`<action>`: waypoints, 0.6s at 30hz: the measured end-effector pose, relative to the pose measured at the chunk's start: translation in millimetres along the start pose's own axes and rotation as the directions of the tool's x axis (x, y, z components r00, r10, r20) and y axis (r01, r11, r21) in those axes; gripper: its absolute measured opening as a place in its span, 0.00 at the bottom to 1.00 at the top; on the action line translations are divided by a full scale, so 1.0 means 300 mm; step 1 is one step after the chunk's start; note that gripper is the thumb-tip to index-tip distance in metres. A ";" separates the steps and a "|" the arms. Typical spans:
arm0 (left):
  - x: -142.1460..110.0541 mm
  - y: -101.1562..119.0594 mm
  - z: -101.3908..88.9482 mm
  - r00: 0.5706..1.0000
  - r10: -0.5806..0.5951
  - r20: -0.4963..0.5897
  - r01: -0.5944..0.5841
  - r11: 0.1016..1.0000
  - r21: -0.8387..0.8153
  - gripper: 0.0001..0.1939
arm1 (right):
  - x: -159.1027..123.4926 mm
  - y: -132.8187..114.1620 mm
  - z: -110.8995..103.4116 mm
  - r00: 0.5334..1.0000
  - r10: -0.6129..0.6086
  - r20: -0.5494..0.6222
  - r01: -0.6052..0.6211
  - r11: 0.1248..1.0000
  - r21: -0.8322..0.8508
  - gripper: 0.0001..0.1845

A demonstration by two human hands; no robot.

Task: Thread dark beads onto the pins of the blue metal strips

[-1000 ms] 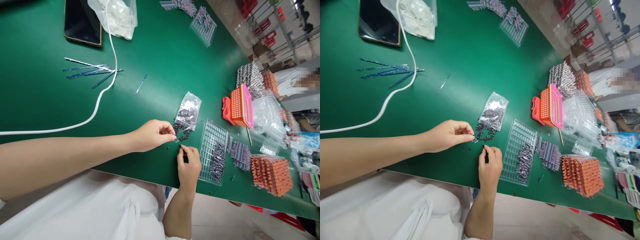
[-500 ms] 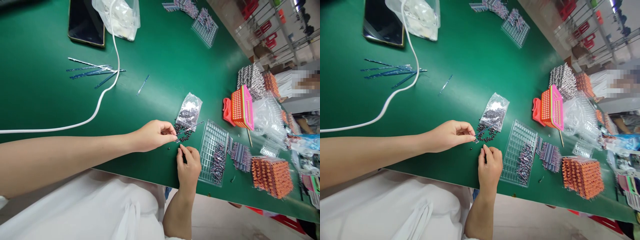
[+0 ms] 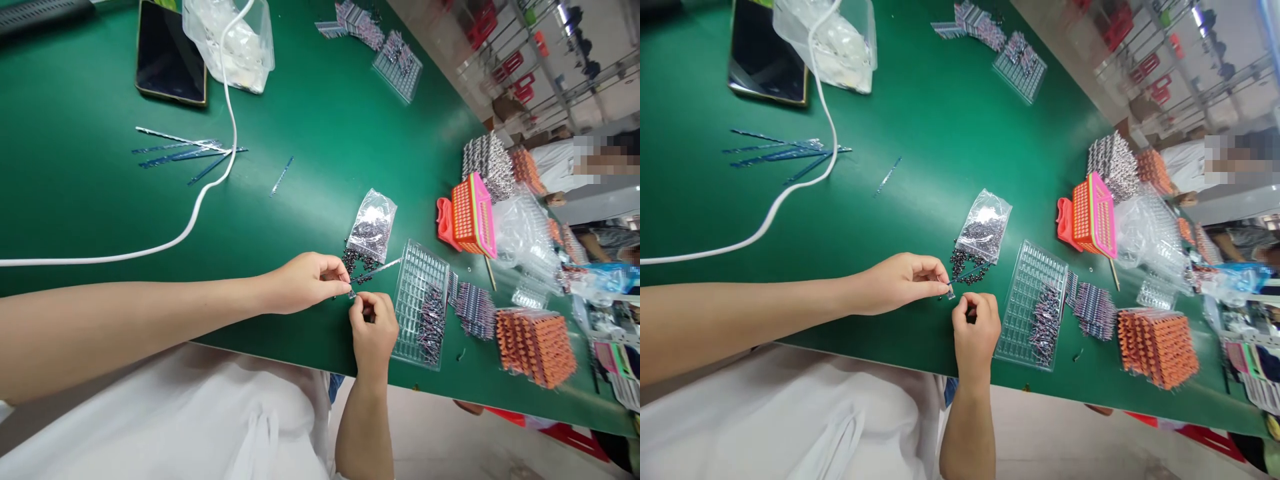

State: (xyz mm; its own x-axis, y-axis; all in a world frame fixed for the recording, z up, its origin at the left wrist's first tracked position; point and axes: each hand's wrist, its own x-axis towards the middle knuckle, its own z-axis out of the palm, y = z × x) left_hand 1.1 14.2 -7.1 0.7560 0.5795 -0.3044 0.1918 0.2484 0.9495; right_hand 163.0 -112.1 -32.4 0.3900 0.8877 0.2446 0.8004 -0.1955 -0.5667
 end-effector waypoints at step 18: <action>-0.036 0.006 0.040 0.990 0.062 0.128 -0.006 0.917 -0.398 0.07 | -0.056 -0.055 0.024 0.910 -0.116 -0.398 0.181 0.975 0.130 0.09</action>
State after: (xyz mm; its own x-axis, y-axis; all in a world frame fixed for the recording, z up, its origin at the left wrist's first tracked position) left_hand 0.8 -1.1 -1.0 0.8403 0.4896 -0.2327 -0.0775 0.5334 0.8423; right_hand 139.9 -120.7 -32.7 0.4436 0.6643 0.6016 0.7917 0.0242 -0.6105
